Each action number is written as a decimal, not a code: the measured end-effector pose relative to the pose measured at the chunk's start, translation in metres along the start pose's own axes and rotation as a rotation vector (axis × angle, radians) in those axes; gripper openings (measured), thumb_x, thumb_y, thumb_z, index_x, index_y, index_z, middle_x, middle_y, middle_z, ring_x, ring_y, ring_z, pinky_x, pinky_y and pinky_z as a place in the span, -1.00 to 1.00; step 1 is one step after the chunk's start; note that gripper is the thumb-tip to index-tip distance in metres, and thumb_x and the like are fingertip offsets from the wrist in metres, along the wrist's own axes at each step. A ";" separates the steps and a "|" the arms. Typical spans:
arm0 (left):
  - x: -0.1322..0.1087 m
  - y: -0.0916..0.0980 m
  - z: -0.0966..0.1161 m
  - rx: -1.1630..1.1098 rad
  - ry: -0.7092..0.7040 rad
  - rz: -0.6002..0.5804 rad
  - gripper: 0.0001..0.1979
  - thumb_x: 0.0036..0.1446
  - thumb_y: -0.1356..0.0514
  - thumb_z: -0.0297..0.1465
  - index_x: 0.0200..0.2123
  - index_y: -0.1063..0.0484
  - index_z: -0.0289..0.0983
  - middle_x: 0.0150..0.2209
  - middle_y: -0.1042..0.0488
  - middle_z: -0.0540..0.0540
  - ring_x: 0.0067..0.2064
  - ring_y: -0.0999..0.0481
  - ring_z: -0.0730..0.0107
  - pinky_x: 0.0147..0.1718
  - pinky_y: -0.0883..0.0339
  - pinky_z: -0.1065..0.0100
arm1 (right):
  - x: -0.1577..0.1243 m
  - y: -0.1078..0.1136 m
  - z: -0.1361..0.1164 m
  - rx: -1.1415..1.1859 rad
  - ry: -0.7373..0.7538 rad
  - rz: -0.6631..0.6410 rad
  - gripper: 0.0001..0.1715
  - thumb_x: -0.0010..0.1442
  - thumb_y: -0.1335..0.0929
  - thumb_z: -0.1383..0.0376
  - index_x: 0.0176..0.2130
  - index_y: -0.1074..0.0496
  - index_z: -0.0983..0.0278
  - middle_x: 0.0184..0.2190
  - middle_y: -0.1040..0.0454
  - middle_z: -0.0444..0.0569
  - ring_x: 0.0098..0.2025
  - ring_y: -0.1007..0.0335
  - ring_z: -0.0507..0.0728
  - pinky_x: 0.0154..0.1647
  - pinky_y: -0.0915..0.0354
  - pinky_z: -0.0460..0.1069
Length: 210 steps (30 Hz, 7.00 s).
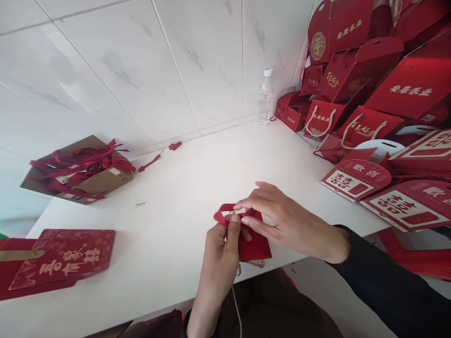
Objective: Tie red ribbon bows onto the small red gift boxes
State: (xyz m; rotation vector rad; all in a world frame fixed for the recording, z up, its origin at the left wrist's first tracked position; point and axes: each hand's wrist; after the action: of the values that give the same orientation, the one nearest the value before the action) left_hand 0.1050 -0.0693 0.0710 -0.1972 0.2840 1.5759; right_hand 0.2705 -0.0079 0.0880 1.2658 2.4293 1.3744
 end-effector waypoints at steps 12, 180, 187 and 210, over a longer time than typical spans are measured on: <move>0.003 0.013 -0.003 0.081 -0.202 -0.041 -0.87 0.21 -0.28 -0.37 -0.20 -0.64 -0.17 -0.19 -0.62 -0.09 -0.13 -0.59 0.26 -0.16 -0.50 0.28 | -0.018 0.019 -0.015 0.296 -0.397 -0.071 -0.75 0.47 -0.26 0.15 -0.14 -0.49 0.16 -0.35 -0.53 -0.20 -0.43 -0.34 0.03 -0.44 -0.20 -0.07; 0.001 -0.024 -0.033 -0.117 -0.230 0.327 -0.75 0.22 -0.29 -0.16 -0.37 -0.56 -0.20 -0.40 -0.56 -0.03 -0.30 -0.51 0.32 -0.28 -0.40 0.30 | -0.052 -0.001 -0.026 -0.322 -0.426 0.064 -0.85 0.39 -0.27 0.35 -0.25 -0.38 0.20 -0.35 -0.47 -0.04 -0.32 -0.44 0.21 -0.34 -0.28 0.10; -0.009 -0.035 -0.029 0.199 -0.339 0.306 -0.85 0.24 -0.25 -0.31 -0.18 -0.64 -0.08 -0.38 -0.54 -0.03 -0.30 -0.44 0.31 -0.34 -0.35 0.31 | -0.039 0.009 -0.032 0.047 -0.284 -0.045 -0.82 0.45 -0.24 0.41 -0.13 -0.38 0.19 -0.18 -0.49 -0.09 -0.14 -0.46 0.13 -0.11 -0.34 0.05; 0.000 -0.016 -0.006 0.233 -0.110 -0.065 -0.54 0.27 -0.11 0.01 -0.46 -0.45 -0.23 -0.46 -0.47 -0.06 -0.37 -0.40 0.30 -0.35 -0.26 0.33 | -0.035 0.007 -0.017 0.214 -0.358 0.084 -0.73 0.34 -0.31 0.53 -0.14 -0.43 0.15 -0.16 -0.52 -0.18 -0.10 -0.48 0.05 0.00 -0.35 -0.07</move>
State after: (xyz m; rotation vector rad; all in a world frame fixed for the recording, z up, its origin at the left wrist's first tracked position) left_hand 0.1210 -0.0710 0.0647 0.0605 0.3679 1.4702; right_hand 0.2906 -0.0415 0.0924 1.5239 2.3370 0.8271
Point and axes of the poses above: each hand's wrist, its own x-axis towards the middle knuckle, its own y-axis out of the back of the hand, z = x × y
